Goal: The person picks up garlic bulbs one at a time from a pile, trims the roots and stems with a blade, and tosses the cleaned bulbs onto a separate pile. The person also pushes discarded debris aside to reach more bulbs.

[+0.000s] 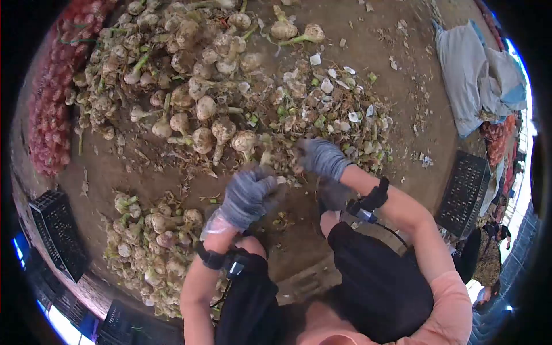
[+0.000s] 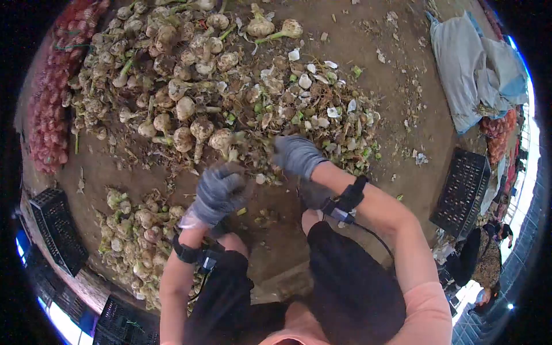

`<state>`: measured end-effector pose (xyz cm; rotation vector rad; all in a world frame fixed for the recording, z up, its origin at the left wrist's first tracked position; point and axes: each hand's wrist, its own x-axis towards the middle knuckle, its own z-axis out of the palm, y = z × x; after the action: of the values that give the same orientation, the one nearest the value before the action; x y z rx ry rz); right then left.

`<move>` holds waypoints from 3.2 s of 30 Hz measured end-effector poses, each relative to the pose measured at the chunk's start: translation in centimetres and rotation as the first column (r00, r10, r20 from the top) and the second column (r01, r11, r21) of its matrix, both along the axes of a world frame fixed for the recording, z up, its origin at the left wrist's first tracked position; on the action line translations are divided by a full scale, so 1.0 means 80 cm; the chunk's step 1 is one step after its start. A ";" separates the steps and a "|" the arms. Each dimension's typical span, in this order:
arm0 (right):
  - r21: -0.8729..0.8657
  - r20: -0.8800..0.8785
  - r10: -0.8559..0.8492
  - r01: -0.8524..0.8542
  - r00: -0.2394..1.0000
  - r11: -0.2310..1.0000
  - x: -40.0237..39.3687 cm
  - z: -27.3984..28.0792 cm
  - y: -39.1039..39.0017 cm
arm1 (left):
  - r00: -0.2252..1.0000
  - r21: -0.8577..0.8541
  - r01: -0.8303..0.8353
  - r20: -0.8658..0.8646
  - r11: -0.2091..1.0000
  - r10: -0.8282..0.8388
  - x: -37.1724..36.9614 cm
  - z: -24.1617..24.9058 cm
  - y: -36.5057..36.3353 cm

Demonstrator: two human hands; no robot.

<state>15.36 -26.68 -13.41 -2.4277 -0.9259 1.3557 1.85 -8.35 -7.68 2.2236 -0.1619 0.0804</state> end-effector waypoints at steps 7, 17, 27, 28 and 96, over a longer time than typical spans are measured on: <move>0.137 0.126 -0.138 0.121 0.982 0.983 0.008 0.024 -0.017 | 0.731 0.486 -0.381 -0.363 0.787 0.578 -0.121 0.069 0.115; 0.077 0.029 -0.160 0.157 0.987 0.985 -0.007 0.021 -0.003 | 0.536 0.507 -0.338 -0.588 0.793 0.605 -0.123 0.079 0.161; 0.156 0.047 -0.165 0.156 0.985 0.975 -0.028 0.022 -0.014 | 0.747 0.627 -0.140 -0.441 0.766 0.497 0.018 -0.061 0.138; 0.158 0.047 -0.169 0.160 0.984 0.974 -0.027 0.025 -0.012 | 0.788 0.507 -0.288 -0.356 0.812 0.502 0.006 -0.059 0.132; -0.046 0.134 -0.004 0.011 0.991 0.999 -0.016 0.014 -0.033 | 0.924 0.854 0.101 -0.270 0.510 0.269 0.011 -0.087 0.258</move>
<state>14.10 -29.35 -12.33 -2.5811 -0.9248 1.2380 2.70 12.33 -14.61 3.2136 0.1824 -0.4925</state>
